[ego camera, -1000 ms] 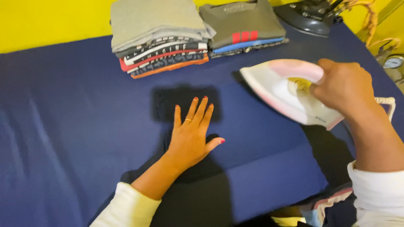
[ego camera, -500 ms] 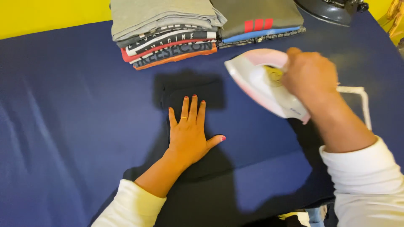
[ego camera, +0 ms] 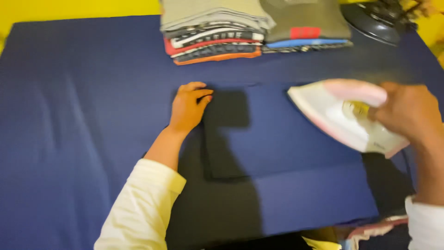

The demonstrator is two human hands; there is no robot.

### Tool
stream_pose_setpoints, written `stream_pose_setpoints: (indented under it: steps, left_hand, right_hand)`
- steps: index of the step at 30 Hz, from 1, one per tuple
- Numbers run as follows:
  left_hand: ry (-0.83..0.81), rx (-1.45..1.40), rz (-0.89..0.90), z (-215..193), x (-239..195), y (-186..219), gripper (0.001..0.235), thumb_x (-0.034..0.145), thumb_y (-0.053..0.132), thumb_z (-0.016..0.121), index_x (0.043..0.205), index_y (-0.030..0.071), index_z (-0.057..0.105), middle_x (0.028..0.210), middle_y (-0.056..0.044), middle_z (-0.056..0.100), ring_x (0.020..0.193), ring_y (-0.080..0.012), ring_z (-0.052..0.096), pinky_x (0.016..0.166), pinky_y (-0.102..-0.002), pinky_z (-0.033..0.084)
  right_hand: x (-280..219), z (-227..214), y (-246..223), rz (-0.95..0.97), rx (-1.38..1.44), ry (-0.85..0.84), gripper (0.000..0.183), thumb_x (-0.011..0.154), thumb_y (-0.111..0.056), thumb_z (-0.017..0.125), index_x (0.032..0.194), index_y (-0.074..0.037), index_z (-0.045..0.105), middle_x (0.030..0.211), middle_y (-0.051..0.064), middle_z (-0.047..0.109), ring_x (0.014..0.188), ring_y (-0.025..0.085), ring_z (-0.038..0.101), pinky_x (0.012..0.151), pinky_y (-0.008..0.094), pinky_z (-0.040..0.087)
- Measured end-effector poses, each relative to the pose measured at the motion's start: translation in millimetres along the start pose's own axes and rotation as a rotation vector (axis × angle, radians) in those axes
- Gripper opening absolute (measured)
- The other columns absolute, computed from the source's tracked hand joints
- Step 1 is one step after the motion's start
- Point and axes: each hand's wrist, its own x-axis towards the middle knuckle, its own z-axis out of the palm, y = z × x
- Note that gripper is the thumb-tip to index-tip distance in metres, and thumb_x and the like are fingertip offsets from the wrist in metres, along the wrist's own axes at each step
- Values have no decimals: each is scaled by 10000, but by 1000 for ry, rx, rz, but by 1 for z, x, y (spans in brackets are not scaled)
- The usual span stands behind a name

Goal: Ironing and folding t-shirts on a table

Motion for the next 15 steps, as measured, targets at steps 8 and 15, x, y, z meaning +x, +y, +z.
stream_pose_setpoints:
  steps: [8, 15]
  left_hand:
    - [169, -211, -104, 0, 9, -3, 156, 904, 89, 740, 1028, 153, 812, 1010, -20, 651, 936, -182, 654, 853, -305, 509]
    - [518, -292, -205, -35, 13, 25, 220, 1017, 99, 552, 1129, 168, 727, 1162, -10, 649, 888, -136, 659, 819, -280, 538]
  right_hand:
    - [-43, -53, -194, -436, -35, 82, 300, 774, -464, 603, 969, -236, 618, 938, 41, 749, 882, 424, 711, 662, 525, 551]
    - [11, -71, -267, -459, 93, 137, 505, 862, -490, 673, 1213, -127, 674, 982, 256, 742, 876, 517, 719, 699, 601, 581]
